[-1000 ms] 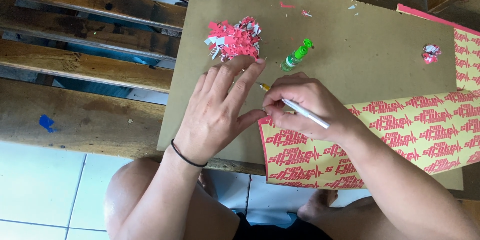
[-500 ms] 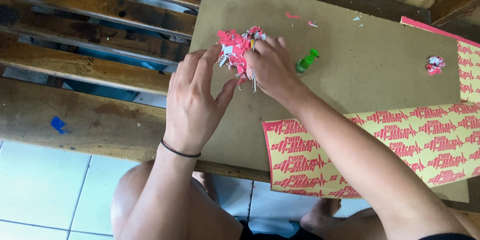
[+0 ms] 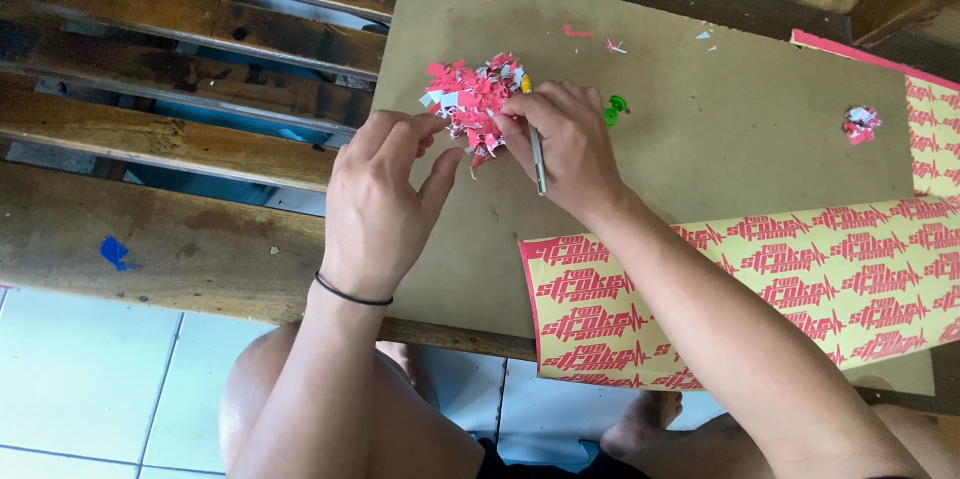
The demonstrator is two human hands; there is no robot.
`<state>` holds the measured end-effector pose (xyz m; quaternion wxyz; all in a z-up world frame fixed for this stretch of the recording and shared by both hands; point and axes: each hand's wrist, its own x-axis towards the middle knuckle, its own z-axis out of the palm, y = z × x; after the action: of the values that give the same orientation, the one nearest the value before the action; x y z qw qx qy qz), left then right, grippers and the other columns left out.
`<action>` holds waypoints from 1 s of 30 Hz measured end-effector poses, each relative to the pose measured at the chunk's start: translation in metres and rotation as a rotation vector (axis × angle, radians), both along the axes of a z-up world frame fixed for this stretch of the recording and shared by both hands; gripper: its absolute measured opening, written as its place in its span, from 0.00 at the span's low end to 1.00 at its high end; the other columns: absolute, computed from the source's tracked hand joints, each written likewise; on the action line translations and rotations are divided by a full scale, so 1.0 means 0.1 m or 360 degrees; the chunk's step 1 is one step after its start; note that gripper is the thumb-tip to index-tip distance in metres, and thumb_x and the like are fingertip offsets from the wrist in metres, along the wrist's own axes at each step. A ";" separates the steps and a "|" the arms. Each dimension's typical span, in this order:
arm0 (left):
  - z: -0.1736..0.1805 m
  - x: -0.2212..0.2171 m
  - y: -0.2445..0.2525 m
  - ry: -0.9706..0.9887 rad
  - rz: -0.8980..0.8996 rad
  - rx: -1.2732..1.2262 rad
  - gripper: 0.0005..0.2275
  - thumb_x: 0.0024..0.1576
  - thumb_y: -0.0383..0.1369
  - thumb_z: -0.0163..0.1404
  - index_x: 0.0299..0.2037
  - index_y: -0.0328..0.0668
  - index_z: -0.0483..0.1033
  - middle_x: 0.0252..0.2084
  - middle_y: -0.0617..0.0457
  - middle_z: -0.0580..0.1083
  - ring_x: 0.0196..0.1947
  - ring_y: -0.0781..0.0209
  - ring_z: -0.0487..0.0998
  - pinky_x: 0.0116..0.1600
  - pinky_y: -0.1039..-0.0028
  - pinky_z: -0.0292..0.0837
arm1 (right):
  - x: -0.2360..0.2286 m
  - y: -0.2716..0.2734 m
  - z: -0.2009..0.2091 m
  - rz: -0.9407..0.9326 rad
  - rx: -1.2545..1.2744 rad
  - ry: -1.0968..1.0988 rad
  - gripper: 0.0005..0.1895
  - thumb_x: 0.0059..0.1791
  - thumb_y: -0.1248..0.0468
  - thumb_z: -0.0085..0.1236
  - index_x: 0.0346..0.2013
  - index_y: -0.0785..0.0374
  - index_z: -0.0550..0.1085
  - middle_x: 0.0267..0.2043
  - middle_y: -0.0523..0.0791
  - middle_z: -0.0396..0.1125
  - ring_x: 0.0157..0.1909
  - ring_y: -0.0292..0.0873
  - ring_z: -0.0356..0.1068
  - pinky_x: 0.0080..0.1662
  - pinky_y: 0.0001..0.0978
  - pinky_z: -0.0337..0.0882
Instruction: The person uses a craft knife to cut out individual red logos from a yellow sticker sheet. They carefully trace the outlines of the logos and remove the excess material. Finally, they peel the backing off a red vinyl sheet.
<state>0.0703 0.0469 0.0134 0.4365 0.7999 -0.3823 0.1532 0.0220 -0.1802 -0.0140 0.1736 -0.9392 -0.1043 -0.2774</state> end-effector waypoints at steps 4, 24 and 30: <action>-0.06 0.02 -0.05 0.0023 0.0110 0.0153 0.08 0.57 0.30 0.64 0.44 0.38 0.83 0.34 0.51 0.74 0.32 0.58 0.77 0.36 0.68 0.72 | 0.15 -0.14 -0.21 -0.0066 -0.0111 -0.0018 0.04 0.56 0.62 0.56 0.40 0.56 0.77 0.31 0.44 0.66 0.37 0.50 0.70 0.42 0.44 0.64; 0.04 -0.05 -0.09 0.0223 -0.0076 -0.0025 0.03 0.62 0.23 0.54 0.40 0.30 0.81 0.30 0.44 0.72 0.29 0.49 0.79 0.33 0.66 0.73 | -0.44 0.16 0.07 0.0362 0.1689 0.0460 0.12 0.59 0.60 0.51 0.44 0.66 0.77 0.37 0.49 0.74 0.43 0.40 0.73 0.46 0.30 0.72; 0.17 -0.21 -0.17 0.0375 -0.0318 -0.0271 0.03 0.62 0.27 0.55 0.40 0.34 0.80 0.29 0.47 0.72 0.30 0.53 0.78 0.35 0.70 0.74 | -0.47 0.08 -0.12 0.0376 0.1839 0.0390 0.14 0.59 0.59 0.52 0.34 0.66 0.75 0.26 0.48 0.67 0.34 0.39 0.66 0.42 0.30 0.68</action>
<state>0.0494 0.0297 0.0302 0.5575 0.7305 -0.3917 0.0459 -0.0249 -0.1724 -0.0255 0.6963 -0.6999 -0.0196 -0.1577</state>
